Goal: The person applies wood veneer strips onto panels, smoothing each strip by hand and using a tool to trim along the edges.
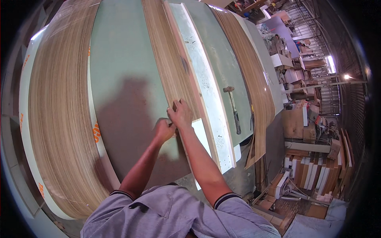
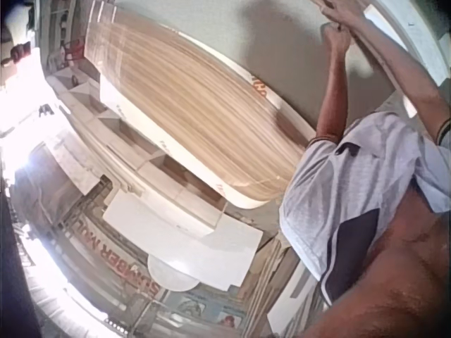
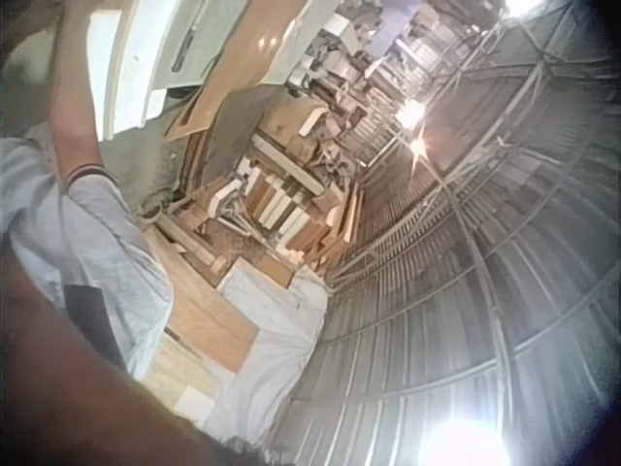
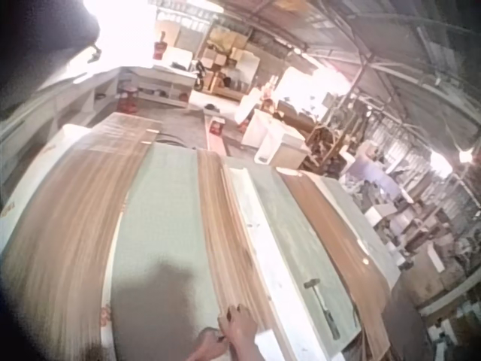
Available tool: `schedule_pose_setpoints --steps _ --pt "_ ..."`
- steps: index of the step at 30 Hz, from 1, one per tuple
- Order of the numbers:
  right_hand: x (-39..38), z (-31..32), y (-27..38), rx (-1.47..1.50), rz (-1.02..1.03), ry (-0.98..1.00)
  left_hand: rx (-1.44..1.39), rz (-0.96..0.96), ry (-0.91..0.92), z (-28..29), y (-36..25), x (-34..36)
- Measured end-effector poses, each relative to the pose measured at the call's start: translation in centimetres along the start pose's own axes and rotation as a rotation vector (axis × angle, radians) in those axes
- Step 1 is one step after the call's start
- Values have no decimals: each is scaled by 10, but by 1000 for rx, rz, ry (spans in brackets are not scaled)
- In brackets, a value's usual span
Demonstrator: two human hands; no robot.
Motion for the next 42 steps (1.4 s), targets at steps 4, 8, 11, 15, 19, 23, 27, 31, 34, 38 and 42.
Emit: schedule_pose_setpoints --steps 4,8,11,15,19,23,27,31,34,38,42 --pt "23 -5 15 -7 -45 69 265 -284 -239 18 -42 23" --pt "35 6 20 -26 -36 72 288 -164 -235 24 -54 44" --pt "15 18 22 161 33 44 379 -135 -186 36 -44 70" --pt "-69 48 -6 377 204 -96 463 -101 -343 63 -42 111" --pt "-157 40 -76 363 174 -5 497 -42 -331 77 -49 144" --pt "-223 36 -122 286 182 45 445 8 -308 99 -45 175" --pt "-262 32 -173 195 -22 237 511 17 -368 97 -65 193" --pt "-281 40 -196 204 -34 195 526 -5 -411 110 -60 212" --pt "-296 44 -213 275 -65 174 522 -40 -461 131 -63 219" --pt "-319 53 -238 353 -85 124 420 -75 -413 114 -95 203" --pt "-328 50 -251 531 -180 114 235 -181 -517 157 -79 150"
Point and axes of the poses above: each hand's wrist, its own x-axis towards the middle knuckle, its own z-axis out of the back of the hand, y = z × x, the point moved 6 cm from there along x, towards the middle knuckle, and after that the axes turned 14 degrees about -z, right-handed, at the moved point
